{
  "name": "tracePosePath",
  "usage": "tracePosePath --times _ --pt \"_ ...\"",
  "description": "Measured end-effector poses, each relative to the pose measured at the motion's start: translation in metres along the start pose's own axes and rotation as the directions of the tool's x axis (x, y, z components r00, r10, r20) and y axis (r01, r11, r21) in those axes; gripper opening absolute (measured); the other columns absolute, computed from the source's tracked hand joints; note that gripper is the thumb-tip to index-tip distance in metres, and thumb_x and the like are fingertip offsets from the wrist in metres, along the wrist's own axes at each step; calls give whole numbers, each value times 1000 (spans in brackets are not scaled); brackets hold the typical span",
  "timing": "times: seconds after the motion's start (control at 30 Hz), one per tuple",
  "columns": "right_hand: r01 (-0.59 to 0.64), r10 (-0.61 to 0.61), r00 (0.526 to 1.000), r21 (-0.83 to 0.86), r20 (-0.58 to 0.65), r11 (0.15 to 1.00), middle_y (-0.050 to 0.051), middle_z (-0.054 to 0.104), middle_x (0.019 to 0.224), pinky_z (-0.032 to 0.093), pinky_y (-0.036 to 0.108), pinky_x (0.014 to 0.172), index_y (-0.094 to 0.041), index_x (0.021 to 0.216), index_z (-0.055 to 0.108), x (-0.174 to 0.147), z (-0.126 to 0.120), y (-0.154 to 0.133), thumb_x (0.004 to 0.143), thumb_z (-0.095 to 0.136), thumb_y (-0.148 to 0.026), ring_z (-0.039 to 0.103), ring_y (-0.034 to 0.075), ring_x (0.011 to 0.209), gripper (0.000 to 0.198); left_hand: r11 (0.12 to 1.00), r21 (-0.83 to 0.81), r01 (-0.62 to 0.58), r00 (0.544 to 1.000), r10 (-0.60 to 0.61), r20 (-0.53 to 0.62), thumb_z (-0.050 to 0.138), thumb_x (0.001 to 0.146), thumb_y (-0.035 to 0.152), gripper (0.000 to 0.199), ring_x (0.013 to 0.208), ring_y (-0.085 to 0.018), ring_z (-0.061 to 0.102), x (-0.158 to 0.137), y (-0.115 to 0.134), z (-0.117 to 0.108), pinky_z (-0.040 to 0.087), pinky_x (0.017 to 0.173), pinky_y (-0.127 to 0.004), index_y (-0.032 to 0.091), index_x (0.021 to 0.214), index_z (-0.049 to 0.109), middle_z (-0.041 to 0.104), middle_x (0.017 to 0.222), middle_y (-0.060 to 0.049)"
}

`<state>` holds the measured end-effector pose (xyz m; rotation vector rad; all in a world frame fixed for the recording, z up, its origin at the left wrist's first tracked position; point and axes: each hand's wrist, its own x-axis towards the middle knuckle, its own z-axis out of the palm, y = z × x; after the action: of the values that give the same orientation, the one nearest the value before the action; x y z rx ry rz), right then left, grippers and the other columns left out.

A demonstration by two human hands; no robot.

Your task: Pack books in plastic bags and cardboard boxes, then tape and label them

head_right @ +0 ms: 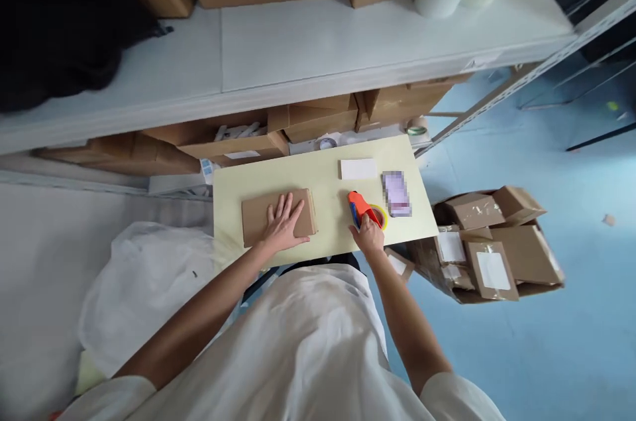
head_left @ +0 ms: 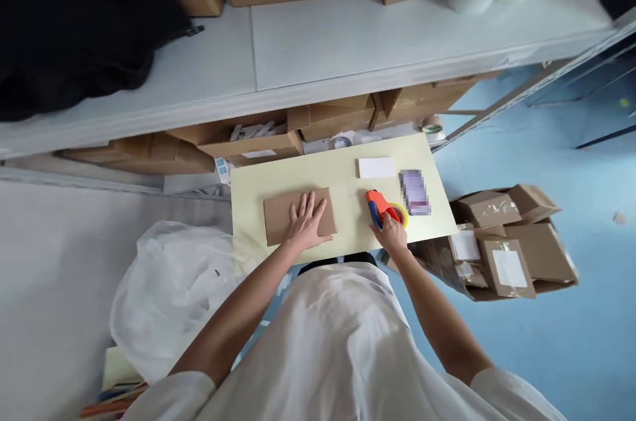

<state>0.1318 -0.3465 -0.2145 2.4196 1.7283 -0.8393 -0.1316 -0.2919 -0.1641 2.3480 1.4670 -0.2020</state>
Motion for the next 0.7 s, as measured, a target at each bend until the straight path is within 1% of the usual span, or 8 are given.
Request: tracePosePath --times 0.1,0.23,0.3,0.37,0.47,0.53,0.63,0.7 --pt "9 -11 999 41 50 999 19 66 94 45 38 75 -6 113 51 16 2 1 89 46 -32 63 29 87 35 997 51 65 996 -68 61 69 66 61 106 143 -42 1 7 4 2 7 109 -64 19 150 19 3 157 -22" --pt "225 -236 972 314 -5 922 9 62 77 42 35 74 -12 99 55 24 -7 16 85 47 -32 59 23 74 26 988 -58 144 988 -140 72 65 69 61 101 143 -41 3 17 7 -14 13 110 -62 15 148 22 3 157 -22" --pt "292 -341 940 566 -21 771 3 57 70 41 31 66 -16 91 56 23 -17 27 83 46 -37 53 19 65 24 957 -238 168 985 -172 2 55 79 59 87 144 -36 12 29 13 -29 19 111 -56 14 147 25 11 156 -22" --pt "272 -407 913 776 -22 569 0 53 68 39 27 59 -17 87 56 20 -27 37 81 46 -40 47 15 60 25 864 -475 168 980 -200 -16 48 85 56 75 139 -30 29 48 23 -44 28 110 -49 16 145 28 27 152 -21" --pt "193 -455 891 908 -4 371 -1 51 67 36 25 55 -17 83 56 18 -35 44 76 49 -41 44 13 59 25 621 -740 259 965 -132 228 51 84 55 73 119 -26 55 82 47 -63 43 99 -42 16 143 32 48 139 -20" --pt "148 -483 875 935 28 322 -2 50 66 34 25 54 -17 81 56 18 -36 46 74 52 -41 43 13 58 26 562 -751 346 927 -82 366 60 80 52 70 111 -25 60 102 62 -69 47 94 -39 15 137 42 56 130 -19" --pt "91 -514 855 952 77 294 -2 48 64 32 25 52 -17 79 56 22 -32 48 73 55 -44 41 12 57 27 636 -683 359 896 -30 442 65 76 46 46 93 -22 65 122 78 -69 50 84 -34 15 109 65 70 103 -12" --pt "64 -520 849 961 89 269 -2 48 64 32 24 52 -17 77 56 25 -28 47 74 56 -48 41 12 57 31 721 -616 318 886 5 464 61 79 43 30 76 -17 65 131 83 -68 50 73 -29 15 85 69 71 82 -7"
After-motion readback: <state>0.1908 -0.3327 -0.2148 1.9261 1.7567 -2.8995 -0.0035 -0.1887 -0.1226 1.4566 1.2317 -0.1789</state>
